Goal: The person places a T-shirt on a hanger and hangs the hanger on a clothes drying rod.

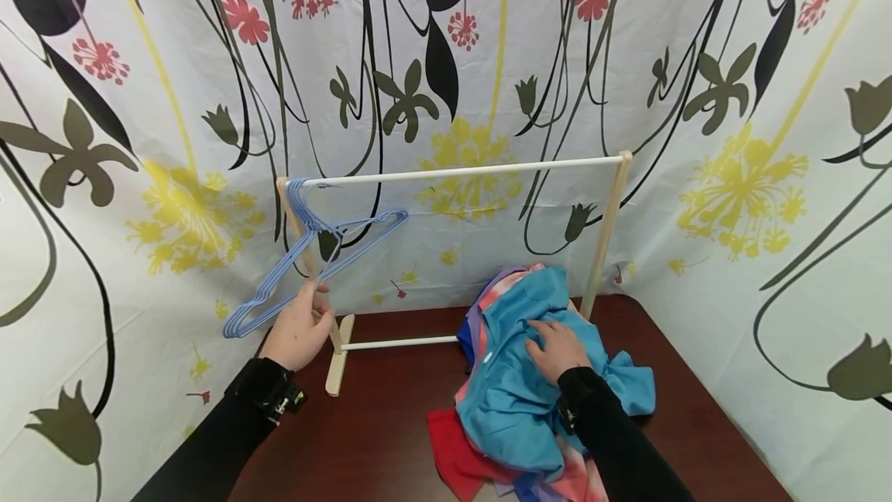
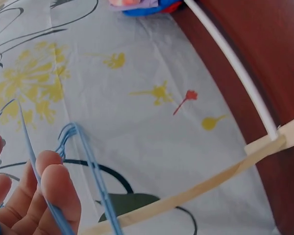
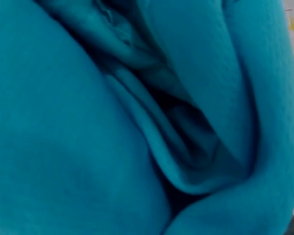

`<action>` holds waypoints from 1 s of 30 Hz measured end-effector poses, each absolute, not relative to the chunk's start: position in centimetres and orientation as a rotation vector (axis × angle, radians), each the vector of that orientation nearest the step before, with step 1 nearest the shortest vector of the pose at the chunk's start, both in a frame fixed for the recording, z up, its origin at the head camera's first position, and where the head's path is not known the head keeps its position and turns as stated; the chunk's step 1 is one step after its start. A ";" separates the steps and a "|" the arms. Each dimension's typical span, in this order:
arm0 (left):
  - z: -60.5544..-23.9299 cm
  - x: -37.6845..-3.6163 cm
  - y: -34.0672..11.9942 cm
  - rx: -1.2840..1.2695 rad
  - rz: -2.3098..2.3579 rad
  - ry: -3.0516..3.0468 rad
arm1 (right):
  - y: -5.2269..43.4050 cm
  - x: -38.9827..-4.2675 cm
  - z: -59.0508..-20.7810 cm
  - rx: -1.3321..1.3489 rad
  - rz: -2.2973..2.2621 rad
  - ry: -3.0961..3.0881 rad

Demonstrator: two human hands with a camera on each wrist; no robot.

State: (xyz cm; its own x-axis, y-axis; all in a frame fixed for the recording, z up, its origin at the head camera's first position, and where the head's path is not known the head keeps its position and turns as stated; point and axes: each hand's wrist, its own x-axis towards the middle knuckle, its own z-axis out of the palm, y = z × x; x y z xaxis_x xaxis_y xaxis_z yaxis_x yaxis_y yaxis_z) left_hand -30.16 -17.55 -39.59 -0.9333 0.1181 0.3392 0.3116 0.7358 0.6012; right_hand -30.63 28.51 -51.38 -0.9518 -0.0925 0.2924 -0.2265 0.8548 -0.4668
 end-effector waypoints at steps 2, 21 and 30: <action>-40.3 -29.8 -17.2 -0.327 -1.012 -2.669 | 28.4 -30.8 -51.4 0.245 0.748 -2.766; -45.2 -28.7 -13.9 -0.425 -1.026 -2.830 | 25.8 -33.6 -51.1 0.278 0.803 -2.731; -46.9 -28.3 -13.1 -0.462 -0.988 -2.878 | 23.4 -36.4 -50.9 0.379 0.652 -2.843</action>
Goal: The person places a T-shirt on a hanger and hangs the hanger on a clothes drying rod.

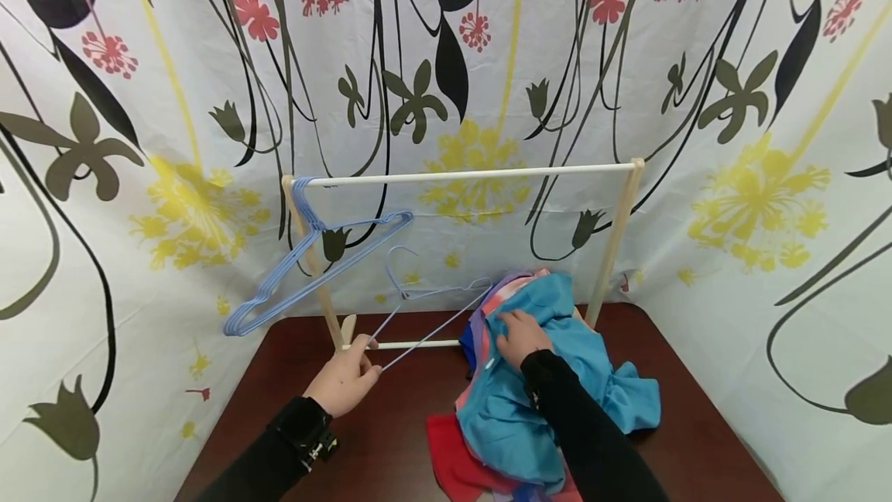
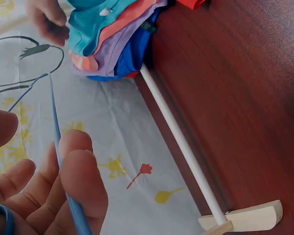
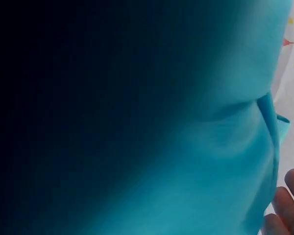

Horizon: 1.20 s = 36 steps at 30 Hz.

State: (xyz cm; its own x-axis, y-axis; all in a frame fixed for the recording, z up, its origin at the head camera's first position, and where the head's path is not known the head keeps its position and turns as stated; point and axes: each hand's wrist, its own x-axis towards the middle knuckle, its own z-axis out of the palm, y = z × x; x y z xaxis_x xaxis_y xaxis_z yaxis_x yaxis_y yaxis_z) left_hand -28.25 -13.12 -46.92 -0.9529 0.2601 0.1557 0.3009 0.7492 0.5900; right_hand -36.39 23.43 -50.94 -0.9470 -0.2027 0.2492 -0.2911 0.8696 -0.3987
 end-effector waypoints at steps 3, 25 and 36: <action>-47.2 -28.2 -13.0 -0.439 -0.992 -2.900 | 23.0 -37.6 -50.9 0.402 0.656 -2.869; -47.8 -28.2 -12.9 -0.416 -1.002 -2.961 | 22.3 -39.6 -52.8 0.321 0.575 -3.069; -47.5 -28.3 -13.3 -0.451 -0.992 -2.945 | 22.8 -40.1 -50.8 0.256 0.686 -2.814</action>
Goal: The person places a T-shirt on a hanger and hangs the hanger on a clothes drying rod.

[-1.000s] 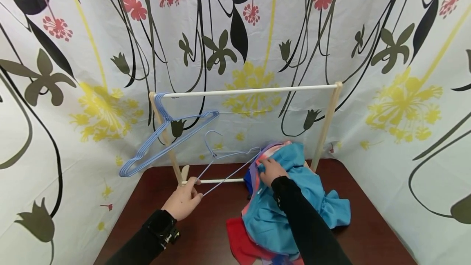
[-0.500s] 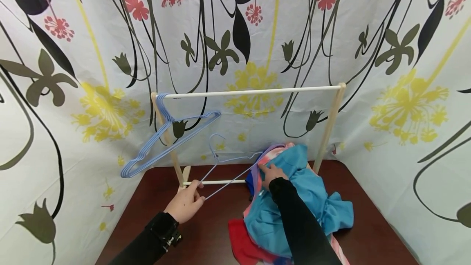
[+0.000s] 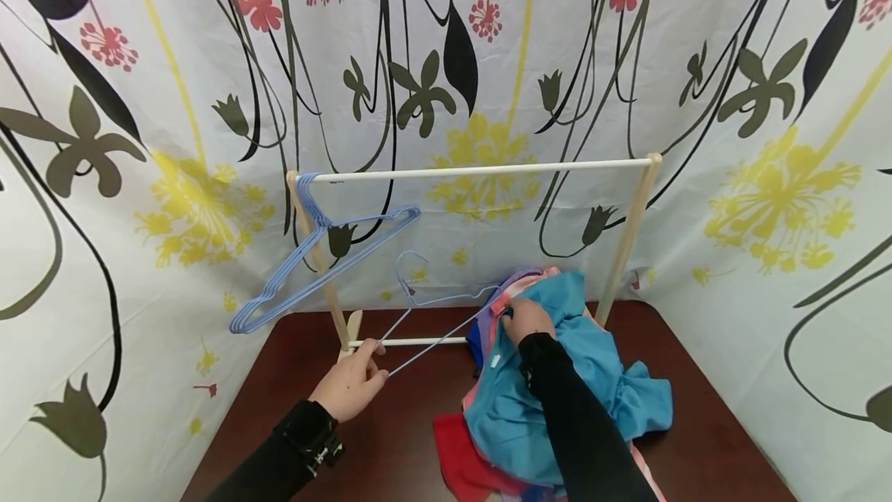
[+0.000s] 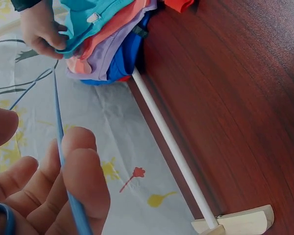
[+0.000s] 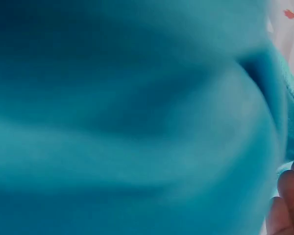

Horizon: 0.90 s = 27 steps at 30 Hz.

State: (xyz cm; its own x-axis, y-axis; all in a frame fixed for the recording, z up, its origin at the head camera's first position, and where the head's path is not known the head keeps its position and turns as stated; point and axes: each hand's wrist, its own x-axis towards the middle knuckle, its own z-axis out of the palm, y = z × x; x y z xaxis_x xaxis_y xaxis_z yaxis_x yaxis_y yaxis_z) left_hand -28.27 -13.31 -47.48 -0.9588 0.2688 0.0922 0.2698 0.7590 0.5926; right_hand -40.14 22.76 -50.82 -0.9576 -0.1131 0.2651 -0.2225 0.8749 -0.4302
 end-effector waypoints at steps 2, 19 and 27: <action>-47.1 -28.2 -13.3 -0.464 -0.997 -2.932 | 22.9 -40.2 -50.2 0.207 0.710 -2.784; -46.9 -27.9 -13.6 -0.561 -1.004 -2.926 | 24.0 -39.5 -47.2 0.129 0.810 -2.767; -47.0 -27.6 -13.9 -0.573 -0.955 -2.928 | 24.3 -39.5 -46.8 0.084 0.917 -2.793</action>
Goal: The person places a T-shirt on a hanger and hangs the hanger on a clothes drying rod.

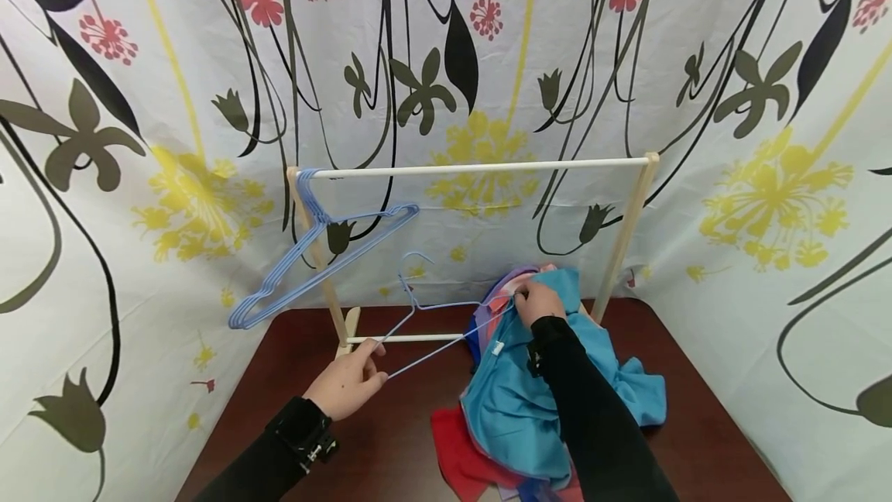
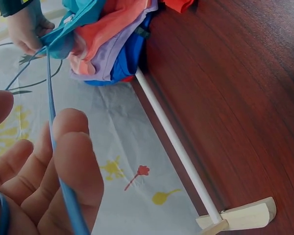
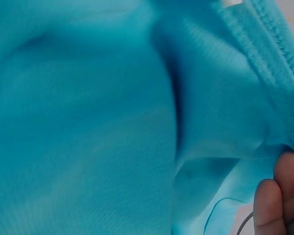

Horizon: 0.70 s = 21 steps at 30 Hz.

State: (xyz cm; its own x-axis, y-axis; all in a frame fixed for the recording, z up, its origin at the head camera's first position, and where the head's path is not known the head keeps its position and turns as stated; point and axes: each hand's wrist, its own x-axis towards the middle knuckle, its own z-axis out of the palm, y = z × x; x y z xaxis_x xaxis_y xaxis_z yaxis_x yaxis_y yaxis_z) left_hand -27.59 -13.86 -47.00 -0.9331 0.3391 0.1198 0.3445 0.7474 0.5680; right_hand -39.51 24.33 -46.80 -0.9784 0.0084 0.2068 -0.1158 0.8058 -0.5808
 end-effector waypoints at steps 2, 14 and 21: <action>-47.0 -27.6 -13.8 -0.576 -0.943 -2.930 | 24.3 -39.4 -46.6 0.068 0.950 -2.798; -47.1 -27.9 -12.8 -0.582 -0.957 -2.924 | 23.3 -38.9 -45.7 0.213 1.070 -2.794; -47.2 -28.1 -12.1 -0.590 -0.956 -2.933 | 23.7 -38.7 -45.7 0.273 0.978 -2.805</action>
